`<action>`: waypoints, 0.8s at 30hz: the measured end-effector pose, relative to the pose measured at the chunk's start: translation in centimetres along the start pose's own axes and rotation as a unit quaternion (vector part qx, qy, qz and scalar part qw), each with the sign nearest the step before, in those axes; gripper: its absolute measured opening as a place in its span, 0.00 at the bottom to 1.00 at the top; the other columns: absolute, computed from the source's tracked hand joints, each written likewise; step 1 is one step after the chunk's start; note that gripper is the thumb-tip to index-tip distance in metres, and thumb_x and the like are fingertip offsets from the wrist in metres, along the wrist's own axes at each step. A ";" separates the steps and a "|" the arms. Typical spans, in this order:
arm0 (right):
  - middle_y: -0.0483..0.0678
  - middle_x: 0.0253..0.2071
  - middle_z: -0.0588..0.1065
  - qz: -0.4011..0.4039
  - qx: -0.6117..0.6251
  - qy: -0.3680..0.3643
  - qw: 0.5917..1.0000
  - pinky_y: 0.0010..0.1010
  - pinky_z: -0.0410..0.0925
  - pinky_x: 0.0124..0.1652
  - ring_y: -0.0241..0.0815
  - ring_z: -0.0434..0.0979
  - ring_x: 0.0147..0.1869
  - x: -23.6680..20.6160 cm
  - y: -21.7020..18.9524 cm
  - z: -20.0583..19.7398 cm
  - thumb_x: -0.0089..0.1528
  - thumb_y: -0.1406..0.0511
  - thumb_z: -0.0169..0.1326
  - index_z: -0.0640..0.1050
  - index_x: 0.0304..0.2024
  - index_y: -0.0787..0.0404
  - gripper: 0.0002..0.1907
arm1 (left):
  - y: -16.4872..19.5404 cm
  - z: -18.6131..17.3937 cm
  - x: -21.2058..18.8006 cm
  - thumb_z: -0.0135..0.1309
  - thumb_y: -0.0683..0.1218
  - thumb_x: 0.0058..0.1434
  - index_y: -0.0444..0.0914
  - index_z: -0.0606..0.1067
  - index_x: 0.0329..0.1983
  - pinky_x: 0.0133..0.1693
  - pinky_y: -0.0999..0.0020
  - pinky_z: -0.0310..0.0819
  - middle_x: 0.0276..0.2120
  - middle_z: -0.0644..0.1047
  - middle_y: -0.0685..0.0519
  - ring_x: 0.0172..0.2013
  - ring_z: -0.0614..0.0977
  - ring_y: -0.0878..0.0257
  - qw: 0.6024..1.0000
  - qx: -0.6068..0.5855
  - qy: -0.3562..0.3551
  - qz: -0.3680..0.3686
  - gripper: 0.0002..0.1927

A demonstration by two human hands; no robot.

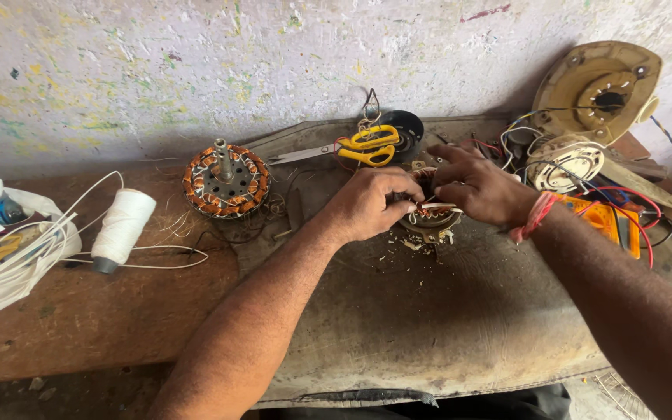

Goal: The person works on a disassembled ceiling fan motor stator, using hands and a screwdriver to thread and secure white insulating string around copper windings. The person repeatedly pulls, wraps, and tucks the string into the stator slots while handling loose wires and tools on the workbench.

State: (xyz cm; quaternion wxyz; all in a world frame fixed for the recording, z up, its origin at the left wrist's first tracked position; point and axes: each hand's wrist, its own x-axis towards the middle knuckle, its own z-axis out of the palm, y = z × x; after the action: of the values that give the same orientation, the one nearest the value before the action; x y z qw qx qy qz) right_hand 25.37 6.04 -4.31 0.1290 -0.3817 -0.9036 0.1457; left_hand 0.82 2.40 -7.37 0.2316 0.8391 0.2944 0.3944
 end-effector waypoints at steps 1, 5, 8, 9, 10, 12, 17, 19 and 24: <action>0.59 0.76 0.60 0.002 0.018 0.001 1.000 0.53 0.53 0.70 0.61 0.57 0.77 0.1 0.3 -0.2 0.62 0.59 0.52 0.85 0.40 0.60 0.15 | 0.0 0.0 0.0 0.62 0.39 0.60 0.37 0.81 0.42 0.47 0.66 0.80 0.40 0.83 0.53 0.44 0.85 0.60 1.000 0.002 0.001 0.002 0.07; 0.56 0.72 0.64 0.094 0.159 0.064 0.981 0.47 0.65 0.62 0.57 0.70 0.67 -0.2 1.4 -1.4 0.65 0.57 0.50 0.79 0.44 0.66 0.18 | -0.2 0.2 0.0 0.61 0.40 0.61 0.38 0.81 0.42 0.48 0.67 0.81 0.42 0.83 0.54 0.44 0.85 0.61 1.000 -0.006 -0.010 -0.008 0.07; 0.55 0.64 0.72 0.124 0.206 0.112 0.964 0.43 0.69 0.57 0.53 0.77 0.59 -0.6 1.6 -2.1 0.66 0.58 0.49 0.79 0.47 0.70 0.20 | 0.0 0.1 0.0 0.62 0.39 0.61 0.38 0.81 0.43 0.49 0.67 0.81 0.43 0.83 0.53 0.46 0.85 0.61 1.000 -0.009 -0.001 0.001 0.07; 0.55 0.61 0.76 0.121 0.203 0.123 0.964 0.42 0.69 0.56 0.52 0.77 0.58 -0.8 1.4 -2.1 0.67 0.59 0.49 0.80 0.47 0.72 0.20 | 0.1 0.1 0.0 0.62 0.39 0.61 0.38 0.81 0.43 0.48 0.67 0.81 0.42 0.83 0.53 0.45 0.85 0.61 1.000 -0.006 -0.004 0.000 0.07; 0.58 0.56 0.76 0.128 0.232 0.146 0.953 0.42 0.68 0.53 0.53 0.77 0.53 -0.9 1.2 -2.0 0.67 0.61 0.49 0.81 0.49 0.71 0.20 | 0.3 0.0 0.0 0.62 0.39 0.60 0.38 0.81 0.43 0.47 0.68 0.81 0.42 0.83 0.53 0.44 0.85 0.62 1.000 -0.004 -0.007 -0.001 0.08; 0.62 0.46 0.76 0.139 0.292 0.189 0.927 0.44 0.66 0.48 0.55 0.76 0.44 -1.2 0.6 -1.2 0.68 0.63 0.49 0.82 0.53 0.71 0.19 | 0.6 -0.4 0.0 0.62 0.39 0.58 0.38 0.80 0.45 0.43 0.68 0.81 0.43 0.83 0.53 0.40 0.85 0.62 0.999 -0.006 -0.024 -0.026 0.11; 0.59 0.43 0.80 0.037 0.636 0.147 0.757 0.41 0.73 0.50 0.50 0.82 0.45 -0.6 0.3 0.5 0.73 0.63 0.42 0.77 0.46 0.74 0.19 | 1.4 -0.9 -0.2 0.66 0.42 0.51 0.40 0.79 0.50 0.36 0.69 0.81 0.49 0.82 0.55 0.30 0.84 0.64 0.994 -0.030 -0.053 -0.091 0.21; 0.60 0.41 0.79 0.001 0.670 0.124 0.732 0.43 0.74 0.48 0.51 0.82 0.43 0.3 1.0 0.7 0.75 0.61 0.42 0.76 0.42 0.71 0.19 | 1.5 -0.9 -0.3 0.68 0.45 0.51 0.40 0.80 0.49 0.38 0.69 0.83 0.46 0.84 0.54 0.33 0.86 0.65 0.995 -0.028 -0.053 -0.077 0.20; 0.56 0.33 0.74 -0.056 0.717 0.068 0.692 0.45 0.73 0.42 0.49 0.76 0.34 2.3 2.7 0.7 0.77 0.60 0.44 0.73 0.35 0.66 0.20 | 1.5 -0.9 -0.6 0.70 0.49 0.52 0.39 0.81 0.46 0.44 0.64 0.81 0.46 0.84 0.53 0.37 0.86 0.59 0.997 0.059 -0.050 -0.025 0.20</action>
State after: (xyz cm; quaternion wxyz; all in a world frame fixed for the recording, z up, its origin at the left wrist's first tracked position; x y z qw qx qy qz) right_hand 25.37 9.37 -5.68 0.4328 -0.1308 -0.5332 0.7150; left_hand 0.28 1.01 -6.25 0.2062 0.8624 0.3260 0.3279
